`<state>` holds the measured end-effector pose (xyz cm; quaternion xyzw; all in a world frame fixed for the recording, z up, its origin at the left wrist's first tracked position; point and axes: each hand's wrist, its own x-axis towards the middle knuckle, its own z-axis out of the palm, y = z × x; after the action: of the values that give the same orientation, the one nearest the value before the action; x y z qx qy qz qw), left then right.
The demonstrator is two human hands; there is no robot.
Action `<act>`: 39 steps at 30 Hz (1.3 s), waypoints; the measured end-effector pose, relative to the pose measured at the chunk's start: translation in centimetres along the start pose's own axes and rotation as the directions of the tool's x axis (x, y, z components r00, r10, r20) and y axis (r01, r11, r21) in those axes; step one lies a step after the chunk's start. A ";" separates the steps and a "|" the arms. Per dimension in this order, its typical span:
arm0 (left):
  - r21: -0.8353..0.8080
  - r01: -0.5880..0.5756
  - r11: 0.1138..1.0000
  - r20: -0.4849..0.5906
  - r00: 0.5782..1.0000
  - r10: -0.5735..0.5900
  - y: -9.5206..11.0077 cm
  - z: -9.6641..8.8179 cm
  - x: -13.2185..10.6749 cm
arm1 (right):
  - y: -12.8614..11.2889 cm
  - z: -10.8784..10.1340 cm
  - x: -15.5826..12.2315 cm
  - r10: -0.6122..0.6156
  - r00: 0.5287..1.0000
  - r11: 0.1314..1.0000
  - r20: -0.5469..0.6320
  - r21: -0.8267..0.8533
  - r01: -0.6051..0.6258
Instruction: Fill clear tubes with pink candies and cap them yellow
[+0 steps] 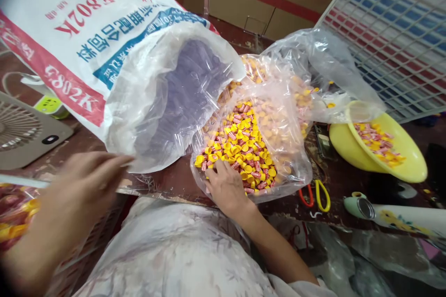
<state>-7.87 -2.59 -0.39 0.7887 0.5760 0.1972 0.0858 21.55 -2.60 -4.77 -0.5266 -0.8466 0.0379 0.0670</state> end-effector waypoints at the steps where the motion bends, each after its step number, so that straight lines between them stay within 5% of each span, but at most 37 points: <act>1: 0.116 -0.072 0.991 0.053 0.996 0.066 1.2 1.1 1.2 | 0.1 0.0 -0.1 -0.003 1.000 0.999 -0.010 0.036 0.003; 5: 0.323 -0.272 0.907 0.251 0.948 0.194 4.4 4.7 6.1 | 0.9 -0.1 -0.7 0.041 0.984 0.968 -0.175 0.253 0.005; 10: 0.288 -0.208 0.935 0.165 0.972 0.165 3.5 5.7 8.0 | 1.4 -0.6 -0.6 0.301 0.897 0.777 -0.324 0.629 -0.033; 14: -0.232 -0.022 0.972 -0.008 1.000 0.021 3.4 4.7 6.0 | 0.4 -1.2 0.6 0.509 0.797 0.474 -0.326 0.879 0.056; 17: -0.712 0.198 0.674 0.182 0.979 -0.096 4.7 4.3 4.4 | -0.4 -1.5 1.5 0.521 0.771 0.412 -0.366 0.899 0.148; 19: -0.847 0.360 0.392 0.362 0.929 -0.070 5.7 4.4 3.6 | -0.7 -1.8 1.9 0.473 0.798 0.447 -0.374 0.882 0.149; 21: -0.862 0.466 0.200 0.474 0.880 -0.011 6.4 4.7 3.1 | -0.8 -2.2 2.1 0.376 0.844 0.536 -0.383 0.833 0.140; 24: -0.854 0.518 0.047 0.520 0.854 0.036 7.0 5.3 2.8 | -0.8 -2.8 1.9 0.155 0.900 0.655 -0.407 0.724 0.215; 29: -0.810 0.536 -0.239 0.530 0.843 0.096 8.1 6.4 2.3 | -1.2 -1.6 0.8 -0.079 0.902 0.802 -0.424 0.510 0.310; 33: -0.769 0.547 -0.331 0.535 0.834 0.133 8.9 7.1 2.2 | -1.9 0.1 0.0 0.019 0.883 0.862 -0.469 0.454 0.223; 39: -0.787 0.557 -0.264 0.554 0.827 0.095 8.6 7.4 2.4 | -2.0 0.2 0.0 0.053 0.874 0.865 -0.484 0.460 0.202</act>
<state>3.31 -2.41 -3.50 0.3070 0.3181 0.3701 0.8171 19.79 -3.48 -4.74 -0.4497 -0.7847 0.1198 0.4095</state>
